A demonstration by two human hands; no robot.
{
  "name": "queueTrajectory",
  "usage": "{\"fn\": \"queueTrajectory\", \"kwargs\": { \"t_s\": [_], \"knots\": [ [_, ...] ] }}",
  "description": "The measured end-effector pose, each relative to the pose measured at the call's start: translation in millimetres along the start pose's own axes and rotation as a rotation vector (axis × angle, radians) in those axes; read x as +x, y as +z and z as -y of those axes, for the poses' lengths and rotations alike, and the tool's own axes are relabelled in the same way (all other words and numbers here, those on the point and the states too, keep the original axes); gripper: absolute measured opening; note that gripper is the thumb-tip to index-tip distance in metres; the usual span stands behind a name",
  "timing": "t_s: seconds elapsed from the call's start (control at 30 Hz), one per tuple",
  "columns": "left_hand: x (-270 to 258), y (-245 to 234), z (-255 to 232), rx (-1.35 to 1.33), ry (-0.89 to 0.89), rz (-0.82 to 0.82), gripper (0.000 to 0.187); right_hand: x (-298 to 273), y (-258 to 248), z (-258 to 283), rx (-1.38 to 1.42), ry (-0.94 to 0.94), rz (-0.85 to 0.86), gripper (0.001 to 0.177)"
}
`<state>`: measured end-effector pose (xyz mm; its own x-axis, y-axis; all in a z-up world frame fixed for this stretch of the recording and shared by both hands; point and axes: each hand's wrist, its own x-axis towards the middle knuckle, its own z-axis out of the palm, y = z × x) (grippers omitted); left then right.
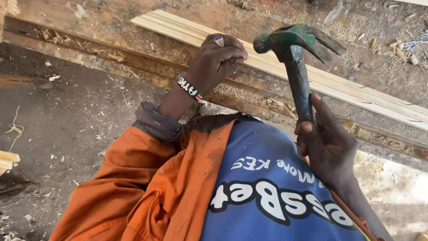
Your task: Hammering small nails into a decorative wooden molding strip on a workbench in a workshop environment.
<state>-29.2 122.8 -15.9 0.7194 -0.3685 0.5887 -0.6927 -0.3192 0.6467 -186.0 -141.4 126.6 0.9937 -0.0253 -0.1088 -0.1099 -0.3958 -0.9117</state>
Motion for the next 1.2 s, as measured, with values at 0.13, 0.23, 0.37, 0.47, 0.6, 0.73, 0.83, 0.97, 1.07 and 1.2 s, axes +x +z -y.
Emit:
{"fn": "queueTrajectory", "kwargs": {
  "t_s": [0.13, 0.23, 0.37, 0.47, 0.6, 0.73, 0.83, 0.97, 1.07, 1.2],
  "knots": [
    [0, 0, -1, 0.010, -0.002, 0.011, 0.028, -1, -1, -25, -0.112, -0.102, 0.022, 0.049],
    [-2, 0, 0, 0.012, -0.070, 0.014, 0.032, 7, 3, -39, -0.395, -0.138, 0.132, 0.053],
    [-6, -7, 1, -0.141, -0.124, 0.001, 0.040, 3, 8, -7, -0.106, -0.003, 0.029, 0.050],
    [7, -16, -11, -0.296, -0.184, -0.092, 0.045, -10, -1, -1, -0.037, -0.172, -0.020, 0.050],
    [17, -21, -16, -0.426, -0.155, -0.176, 0.048, -4, 1, -50, 0.007, -0.695, -0.103, 0.043],
    [13, -15, -11, -0.437, -0.220, -0.146, 0.059, 8, 11, -57, -0.343, -0.104, 0.103, 0.052],
    [17, -25, -1, -0.478, -0.143, -0.167, 0.025, 10, 23, -46, -0.026, 0.107, -0.033, 0.053],
    [27, -28, -7, -0.429, -0.363, 0.062, 0.028, -16, 8, -55, -0.009, -0.044, -0.128, 0.058],
    [76, -28, -16, -0.283, -0.415, 0.273, 0.029, -23, -6, -67, 0.013, -0.022, -0.196, 0.055],
    [153, -5, -52, -0.081, -0.127, 0.469, 0.023, -44, -25, -84, 0.019, -0.051, -0.255, 0.045]
  ]
}}
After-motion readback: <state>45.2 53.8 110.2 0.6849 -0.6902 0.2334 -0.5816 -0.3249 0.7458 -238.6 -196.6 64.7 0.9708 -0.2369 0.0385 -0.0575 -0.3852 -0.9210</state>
